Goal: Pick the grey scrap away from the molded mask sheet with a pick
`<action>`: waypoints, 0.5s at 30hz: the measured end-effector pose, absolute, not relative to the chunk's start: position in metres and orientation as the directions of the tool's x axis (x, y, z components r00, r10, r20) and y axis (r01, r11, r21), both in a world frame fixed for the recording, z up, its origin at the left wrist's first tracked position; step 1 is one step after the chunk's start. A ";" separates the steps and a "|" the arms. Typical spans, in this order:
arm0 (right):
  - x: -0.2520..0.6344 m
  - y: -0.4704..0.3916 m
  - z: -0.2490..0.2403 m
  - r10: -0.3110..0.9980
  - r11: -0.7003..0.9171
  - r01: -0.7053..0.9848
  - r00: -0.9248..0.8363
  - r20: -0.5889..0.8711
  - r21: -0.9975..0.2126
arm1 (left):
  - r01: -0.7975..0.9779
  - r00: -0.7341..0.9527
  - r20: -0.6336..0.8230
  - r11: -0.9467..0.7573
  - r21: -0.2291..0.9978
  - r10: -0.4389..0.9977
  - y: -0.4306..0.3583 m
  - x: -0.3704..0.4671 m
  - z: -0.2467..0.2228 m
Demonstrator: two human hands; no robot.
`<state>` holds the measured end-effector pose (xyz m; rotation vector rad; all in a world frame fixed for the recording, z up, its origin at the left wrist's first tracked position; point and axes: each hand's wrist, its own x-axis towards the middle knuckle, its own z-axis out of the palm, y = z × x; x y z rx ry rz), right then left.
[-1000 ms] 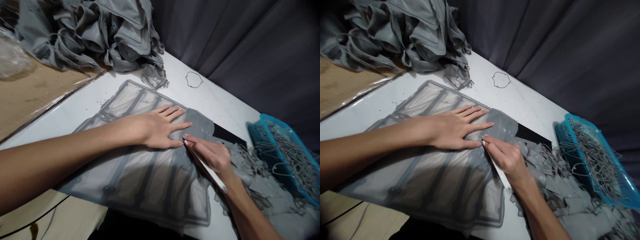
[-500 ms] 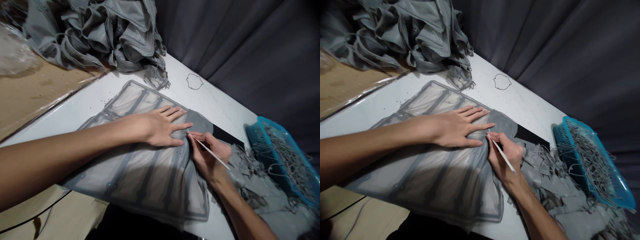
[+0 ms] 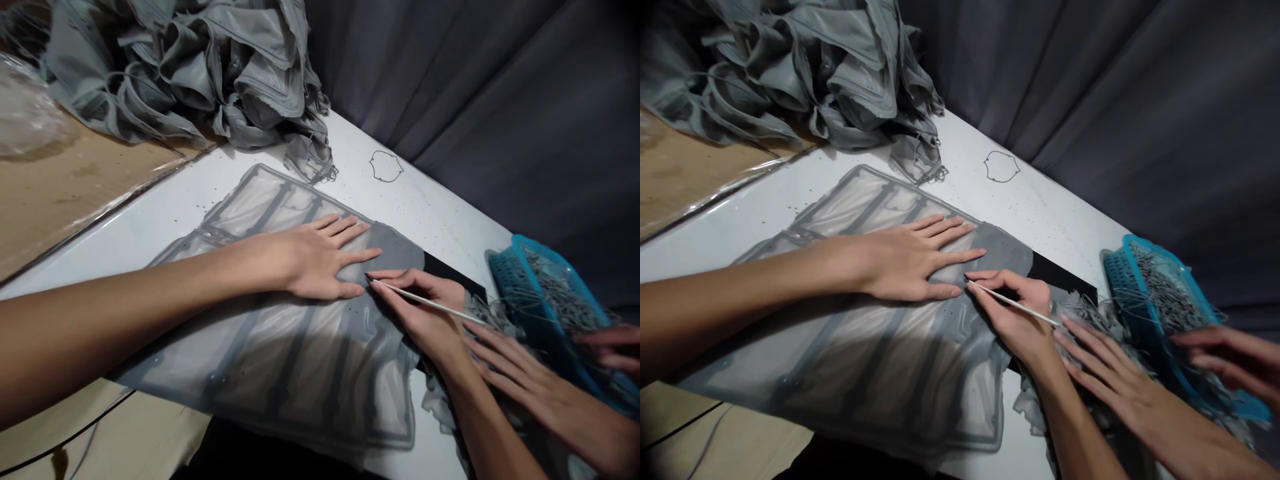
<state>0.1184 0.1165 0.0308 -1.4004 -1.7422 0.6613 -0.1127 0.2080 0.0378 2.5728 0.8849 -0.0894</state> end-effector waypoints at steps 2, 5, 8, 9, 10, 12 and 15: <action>0.122 0.116 0.033 0.966 0.256 0.563 -0.116 0.232 -0.785 | 0.602 0.795 -0.194 -0.711 0.364 0.574 0.208 -0.113 0.037; 0.124 0.116 0.037 0.963 0.270 0.589 -0.150 0.225 -0.762 | 0.600 0.794 -0.177 -0.704 0.379 0.581 0.208 -0.113 0.036; 0.124 0.117 0.047 0.955 0.292 0.645 -0.235 0.181 -0.706 | 0.593 0.797 -0.162 -0.703 0.393 0.582 0.208 -0.114 0.035; 0.123 0.117 0.051 0.948 0.309 0.669 -0.269 0.167 -0.676 | 0.591 0.798 -0.157 -0.703 0.395 0.582 0.208 -0.114 0.035; 0.122 0.116 0.055 0.941 0.327 0.693 -0.301 0.154 -0.643 | 0.589 0.799 -0.152 -0.705 0.394 0.582 0.208 -0.114 0.035; 0.119 0.113 0.062 0.933 0.347 0.731 -0.333 0.136 -0.587 | 0.589 0.799 -0.147 -0.710 0.386 0.583 0.208 -0.114 0.035; 0.115 0.106 0.061 0.956 0.286 0.749 -0.262 0.130 -0.598 | 0.595 0.798 -0.164 -0.713 0.370 0.580 0.208 -0.114 0.035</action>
